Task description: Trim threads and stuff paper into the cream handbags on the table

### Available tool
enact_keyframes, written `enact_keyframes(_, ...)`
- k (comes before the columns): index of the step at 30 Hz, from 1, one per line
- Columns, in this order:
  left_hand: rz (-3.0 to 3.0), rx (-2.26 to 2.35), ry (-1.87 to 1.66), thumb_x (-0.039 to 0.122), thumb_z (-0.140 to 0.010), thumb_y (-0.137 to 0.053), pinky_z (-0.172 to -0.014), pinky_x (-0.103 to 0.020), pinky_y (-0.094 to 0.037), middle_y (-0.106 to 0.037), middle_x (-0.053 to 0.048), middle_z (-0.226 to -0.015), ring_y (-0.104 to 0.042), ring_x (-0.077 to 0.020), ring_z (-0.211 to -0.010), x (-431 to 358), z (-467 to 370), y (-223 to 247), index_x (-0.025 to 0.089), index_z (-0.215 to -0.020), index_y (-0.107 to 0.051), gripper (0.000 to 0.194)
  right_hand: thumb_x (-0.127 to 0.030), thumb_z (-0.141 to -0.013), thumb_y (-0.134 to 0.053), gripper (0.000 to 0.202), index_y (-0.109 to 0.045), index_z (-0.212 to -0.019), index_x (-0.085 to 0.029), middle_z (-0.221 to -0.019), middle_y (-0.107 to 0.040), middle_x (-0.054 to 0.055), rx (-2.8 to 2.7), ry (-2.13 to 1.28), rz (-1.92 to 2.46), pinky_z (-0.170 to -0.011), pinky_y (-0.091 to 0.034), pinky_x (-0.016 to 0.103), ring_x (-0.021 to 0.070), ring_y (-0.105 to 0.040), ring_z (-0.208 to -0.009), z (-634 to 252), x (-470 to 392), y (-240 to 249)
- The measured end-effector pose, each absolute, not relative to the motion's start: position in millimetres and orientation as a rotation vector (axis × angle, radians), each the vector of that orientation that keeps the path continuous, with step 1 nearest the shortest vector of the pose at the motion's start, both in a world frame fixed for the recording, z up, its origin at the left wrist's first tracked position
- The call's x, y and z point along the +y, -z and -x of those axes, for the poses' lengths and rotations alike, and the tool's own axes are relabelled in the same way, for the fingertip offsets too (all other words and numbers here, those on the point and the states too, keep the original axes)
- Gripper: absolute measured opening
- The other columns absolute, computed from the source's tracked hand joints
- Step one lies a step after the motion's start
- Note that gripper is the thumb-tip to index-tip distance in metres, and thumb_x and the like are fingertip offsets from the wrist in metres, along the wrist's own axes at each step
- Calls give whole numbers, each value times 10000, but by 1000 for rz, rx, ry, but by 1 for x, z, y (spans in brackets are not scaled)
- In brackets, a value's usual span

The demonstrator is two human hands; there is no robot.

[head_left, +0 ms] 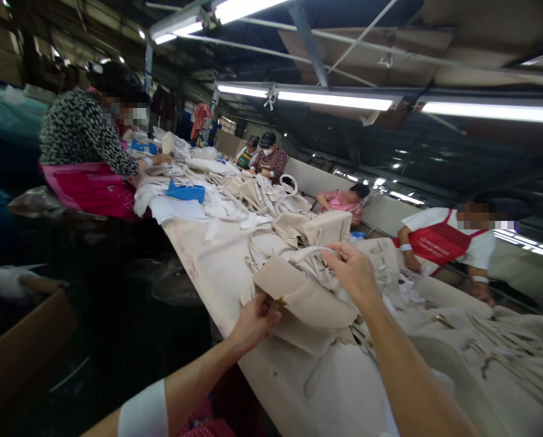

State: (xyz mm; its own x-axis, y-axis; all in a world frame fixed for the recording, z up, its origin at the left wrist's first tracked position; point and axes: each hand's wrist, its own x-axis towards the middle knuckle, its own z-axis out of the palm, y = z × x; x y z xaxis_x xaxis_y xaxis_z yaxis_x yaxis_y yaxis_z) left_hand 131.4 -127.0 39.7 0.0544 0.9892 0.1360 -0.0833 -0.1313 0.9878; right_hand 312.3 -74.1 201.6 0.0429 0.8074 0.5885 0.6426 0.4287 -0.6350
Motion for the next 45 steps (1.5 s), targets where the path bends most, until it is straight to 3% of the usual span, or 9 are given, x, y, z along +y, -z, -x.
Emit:
enact_keyframes(5,-1066,911,-1288,346,-670,-655,-408,-187,-311,-584,42,-617,-504,-90,-454,-111,-137,-37,194,-878,-470,317,-470,-900,-525,503,-619,-1266,-139,-1265,-622,202,-1715,509,1195,-954,-424,477,345,-561,-1141,-282,-118,-168)
enact_keyframes(11,-1214,715,-934,283,-573,-717,-417,-203,-361,-654,-25,-564,-543,-112,-419,-136,-111,-53,123,-771,-644,265,-344,-979,-491,404,-600,-1319,-156,-1269,-632,175,-1798,1069,1126,-941,-399,460,320,-565,-1099,-281,-117,-137)
enact_keyframes(14,-1328,557,-771,321,-635,-704,-467,-214,-428,-670,-23,-606,-569,-110,-455,-149,-106,-72,131,-732,-676,215,-319,-985,-483,359,-638,-1268,-163,-1206,-670,156,-1743,1028,1160,-883,-420,435,298,-589,-1034,-290,-95,-142)
enact_keyframes(17,-1354,600,-739,349,-641,-708,-475,-212,-430,-662,-25,-609,-592,-122,-492,-155,-104,-80,140,-673,-655,217,-280,-990,-473,332,-656,-1240,-162,-1296,-635,163,-1709,962,1107,-962,-430,452,305,-576,-1142,-288,-89,-138)
enact_keyframes(22,-1271,705,-936,499,-664,-743,-589,-253,-498,-694,-53,-737,-628,-159,-641,-170,-104,-72,122,-808,-697,406,-196,-967,-515,257,-719,-1123,-195,-1362,-573,179,-1737,929,927,-1077,-403,534,307,-540,-1264,-276,-104,-109)
enact_keyframes(27,-1213,845,-784,724,-821,-410,-437,-260,-440,-603,-53,-525,-533,-142,-428,-177,-111,-68,127,-607,-641,676,-155,-909,-611,142,-749,-923,-188,-1084,-668,146,-1636,863,902,-954,-502,474,280,-628,-1067,-277,-130,-96)
enact_keyframes(34,-1267,953,-700,720,-844,-413,-381,-226,-221,-466,24,-436,-342,-83,-384,-177,-122,-60,185,-547,-549,627,-174,-927,-591,103,-681,-966,-203,-864,-708,58,-1589,352,917,-725,-547,256,170,-686,-783,-306,-222,-55)
enact_keyframes(40,-1353,999,-622,689,-856,-363,-423,-239,-242,-448,32,-443,-347,-86,-410,-196,-144,-47,190,-536,-513,611,-179,-935,-568,207,-686,-1102,-206,-1010,-755,69,-1666,281,1086,-793,-585,252,186,-734,-892,-319,-265,3)
enact_keyframes(45,-1480,998,-574,572,-899,-353,-485,-230,-326,-441,36,-458,-398,-99,-454,-208,-151,-53,197,-534,-466,536,-187,-957,-542,189,-698,-1063,-196,-980,-765,67,-1731,250,1076,-812,-587,225,167,-741,-887,-307,-273,2)
